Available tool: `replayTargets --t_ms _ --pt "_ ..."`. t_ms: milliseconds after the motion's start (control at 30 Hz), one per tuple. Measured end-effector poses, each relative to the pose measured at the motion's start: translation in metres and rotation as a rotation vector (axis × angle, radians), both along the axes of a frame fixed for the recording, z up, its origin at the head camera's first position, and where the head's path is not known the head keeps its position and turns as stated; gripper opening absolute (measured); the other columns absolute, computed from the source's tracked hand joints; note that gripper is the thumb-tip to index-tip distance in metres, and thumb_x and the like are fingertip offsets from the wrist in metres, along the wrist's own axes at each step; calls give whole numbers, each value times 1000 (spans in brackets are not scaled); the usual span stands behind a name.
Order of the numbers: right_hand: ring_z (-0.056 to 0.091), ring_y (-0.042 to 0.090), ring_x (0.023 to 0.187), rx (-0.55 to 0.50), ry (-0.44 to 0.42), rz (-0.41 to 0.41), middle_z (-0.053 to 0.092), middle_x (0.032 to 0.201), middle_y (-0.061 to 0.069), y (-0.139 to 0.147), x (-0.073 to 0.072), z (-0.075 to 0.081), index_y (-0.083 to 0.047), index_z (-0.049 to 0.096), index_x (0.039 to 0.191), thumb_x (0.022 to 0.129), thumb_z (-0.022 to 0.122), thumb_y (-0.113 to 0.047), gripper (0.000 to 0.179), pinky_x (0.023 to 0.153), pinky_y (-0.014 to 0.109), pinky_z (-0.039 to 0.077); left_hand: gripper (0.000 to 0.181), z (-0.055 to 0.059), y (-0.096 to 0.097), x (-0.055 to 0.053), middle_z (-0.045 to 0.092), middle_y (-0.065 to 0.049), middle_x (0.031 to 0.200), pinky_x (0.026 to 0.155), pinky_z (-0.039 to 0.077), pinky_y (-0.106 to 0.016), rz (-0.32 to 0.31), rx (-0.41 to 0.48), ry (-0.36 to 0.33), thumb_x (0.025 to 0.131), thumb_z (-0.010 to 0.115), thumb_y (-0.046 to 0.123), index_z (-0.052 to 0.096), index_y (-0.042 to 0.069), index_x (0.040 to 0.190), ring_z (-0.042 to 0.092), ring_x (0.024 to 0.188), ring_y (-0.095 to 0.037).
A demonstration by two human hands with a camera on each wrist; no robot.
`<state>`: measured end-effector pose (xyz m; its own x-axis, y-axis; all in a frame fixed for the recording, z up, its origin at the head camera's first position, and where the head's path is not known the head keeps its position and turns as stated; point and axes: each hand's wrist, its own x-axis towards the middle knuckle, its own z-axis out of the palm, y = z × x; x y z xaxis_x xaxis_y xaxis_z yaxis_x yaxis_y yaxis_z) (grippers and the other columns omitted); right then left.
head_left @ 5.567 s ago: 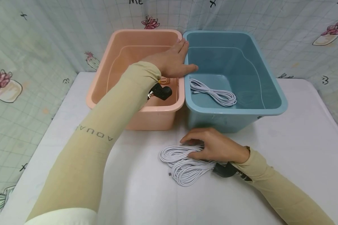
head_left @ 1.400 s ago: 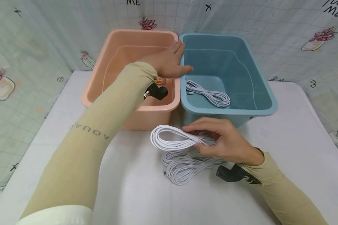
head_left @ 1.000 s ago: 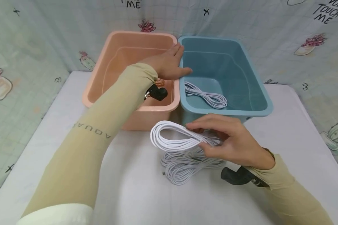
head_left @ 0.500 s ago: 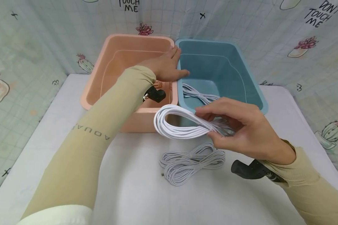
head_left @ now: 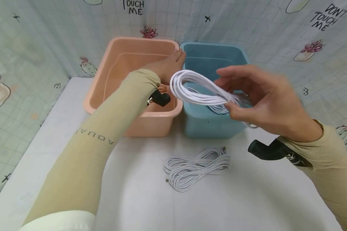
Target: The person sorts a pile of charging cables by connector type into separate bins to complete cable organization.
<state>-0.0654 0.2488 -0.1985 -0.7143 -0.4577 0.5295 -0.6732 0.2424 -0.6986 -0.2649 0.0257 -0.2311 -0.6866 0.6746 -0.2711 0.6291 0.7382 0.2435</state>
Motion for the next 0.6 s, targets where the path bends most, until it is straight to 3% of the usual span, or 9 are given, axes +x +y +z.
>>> replayTargets --t_ms 67,133,200,267,333,400,500,600 --pt "71 20 104 34 3 -44 73 118 15 3 -4 4 6 62 136 70 69 30 70 95 20 58 106 -2 -2 -1 -24 -17 172 135 -1 -46 -4 23 -5 101 45 63 -17 2 163 -20 162 -32" --pt "71 20 103 53 8 -78 73 118 14 5 -10 6 4 63 136 70 70 30 71 94 18 58 105 -3 -4 -1 -23 -12 173 136 2 -44 33 77 -32 100 45 65 -14 8 165 -17 163 -28" --pt "71 19 102 83 26 -113 73 118 13 8 -16 7 2 64 136 70 71 28 72 93 17 58 100 -4 -4 0 -12 -13 176 136 10 -43 51 147 -46 98 46 66 -2 12 168 -3 165 -28" --pt "71 18 102 119 48 -153 74 119 9 10 -22 8 0 64 137 71 72 27 72 92 15 58 91 -5 -2 1 7 -11 175 134 19 -41 48 232 -46 96 48 66 16 19 167 16 162 -25" --pt "71 16 101 135 64 -184 74 119 5 11 -28 9 -1 64 138 71 72 26 72 90 13 58 86 -6 0 2 13 -10 173 133 22 -40 51 252 -40 96 48 64 20 21 165 22 159 -24" --pt "71 14 101 163 81 -226 73 119 0 12 -33 11 -2 64 139 73 73 24 71 88 11 57 86 -6 2 2 11 -10 174 134 19 -41 42 220 -17 98 46 62 15 20 167 19 161 -25" --pt "71 10 102 198 82 -297 73 119 -6 13 -40 13 -7 64 140 75 75 21 71 88 9 56 96 -5 2 2 -15 -8 176 136 4 -43 64 106 -9 101 43 60 -11 15 167 -7 165 -26" --pt "71 9 103 212 71 -340 72 119 -9 14 -48 15 -11 64 140 77 75 19 71 92 9 55 97 -3 4 1 -23 -9 174 135 -2 -43 58 28 -1 103 37 62 -18 11 164 -17 164 -27"
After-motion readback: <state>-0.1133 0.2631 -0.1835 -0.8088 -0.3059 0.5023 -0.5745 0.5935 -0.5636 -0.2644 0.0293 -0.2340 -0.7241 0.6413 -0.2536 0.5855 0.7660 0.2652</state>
